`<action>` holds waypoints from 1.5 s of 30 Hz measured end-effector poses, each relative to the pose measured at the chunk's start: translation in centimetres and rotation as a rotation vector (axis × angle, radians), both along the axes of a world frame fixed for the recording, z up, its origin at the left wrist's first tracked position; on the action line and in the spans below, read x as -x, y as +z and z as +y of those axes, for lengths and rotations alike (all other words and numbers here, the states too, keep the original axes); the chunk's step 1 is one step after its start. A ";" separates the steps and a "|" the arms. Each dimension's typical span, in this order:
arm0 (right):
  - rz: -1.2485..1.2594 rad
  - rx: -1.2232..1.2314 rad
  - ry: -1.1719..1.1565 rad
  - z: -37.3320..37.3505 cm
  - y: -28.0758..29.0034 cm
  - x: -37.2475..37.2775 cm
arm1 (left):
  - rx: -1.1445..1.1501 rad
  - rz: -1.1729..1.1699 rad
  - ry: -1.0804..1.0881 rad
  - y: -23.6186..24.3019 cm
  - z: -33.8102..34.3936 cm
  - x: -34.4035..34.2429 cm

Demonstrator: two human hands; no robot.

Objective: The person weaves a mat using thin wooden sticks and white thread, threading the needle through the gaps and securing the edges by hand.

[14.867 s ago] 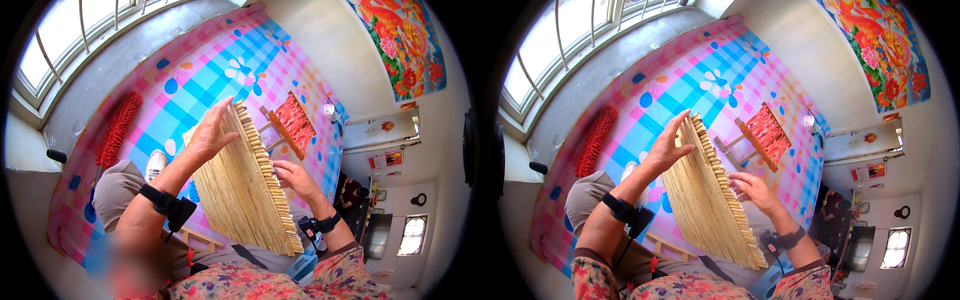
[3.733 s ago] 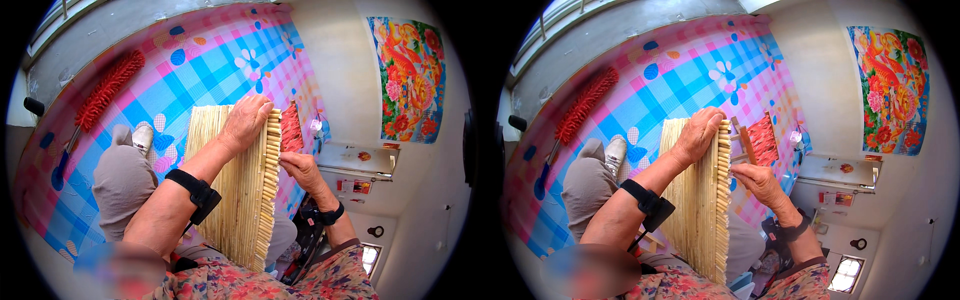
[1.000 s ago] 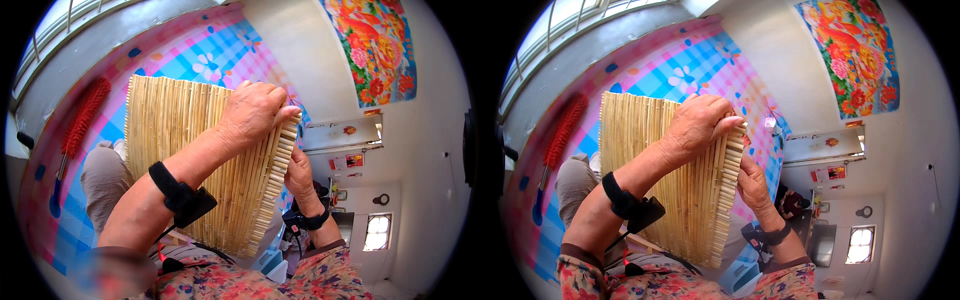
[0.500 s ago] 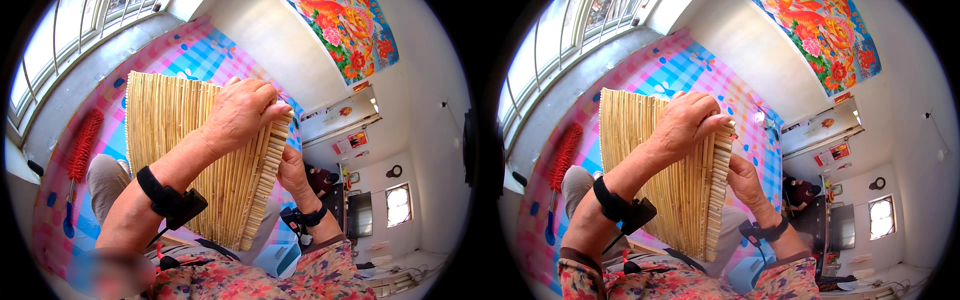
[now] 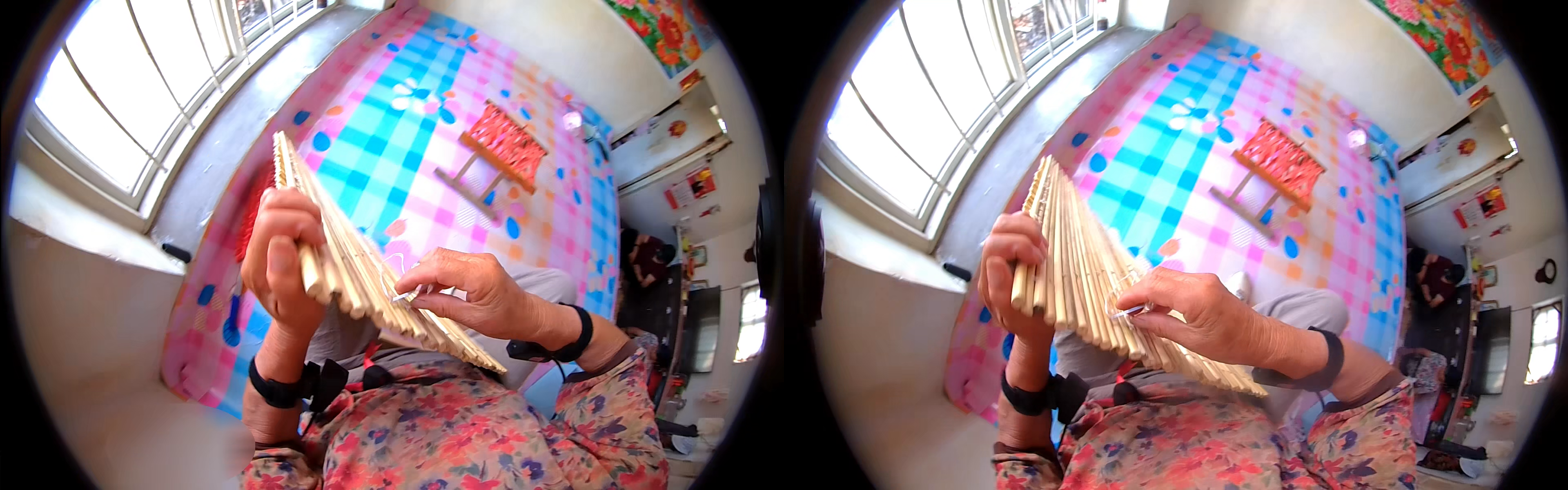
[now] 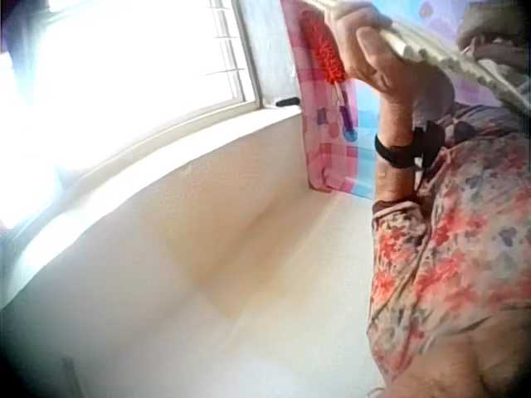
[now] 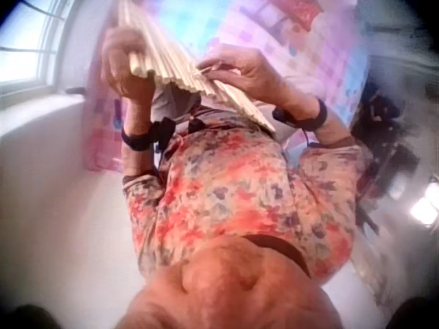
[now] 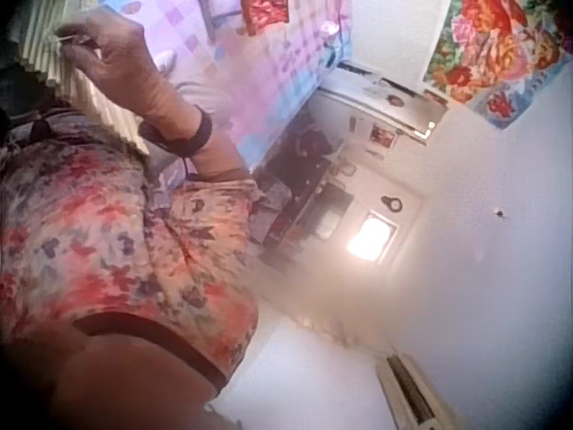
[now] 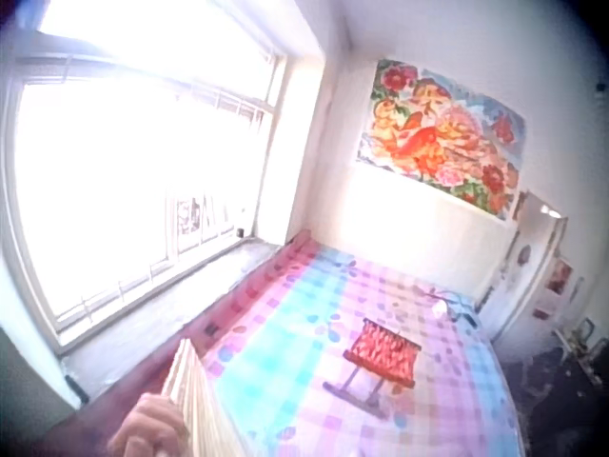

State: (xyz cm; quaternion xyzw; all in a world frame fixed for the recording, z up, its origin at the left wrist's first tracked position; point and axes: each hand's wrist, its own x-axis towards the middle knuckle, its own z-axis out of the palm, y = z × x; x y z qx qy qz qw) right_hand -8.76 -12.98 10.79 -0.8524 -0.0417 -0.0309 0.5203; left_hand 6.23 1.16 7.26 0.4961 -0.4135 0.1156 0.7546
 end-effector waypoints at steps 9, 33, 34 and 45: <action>-0.140 0.004 0.235 5.8 -2.4 -2.0 | 0.029 0.047 0.115 -4.5 8.4 0.4; -0.051 0.505 0.404 5.9 1.3 -4.3 | 0.032 0.068 0.129 -4.6 7.4 0.8; -0.050 0.513 0.410 6.0 1.3 -4.5 | 0.039 0.061 0.130 -4.8 7.4 0.7; 0.287 0.444 0.492 6.0 0.8 -7.5 | -0.170 0.232 0.411 -5.1 10.4 3.2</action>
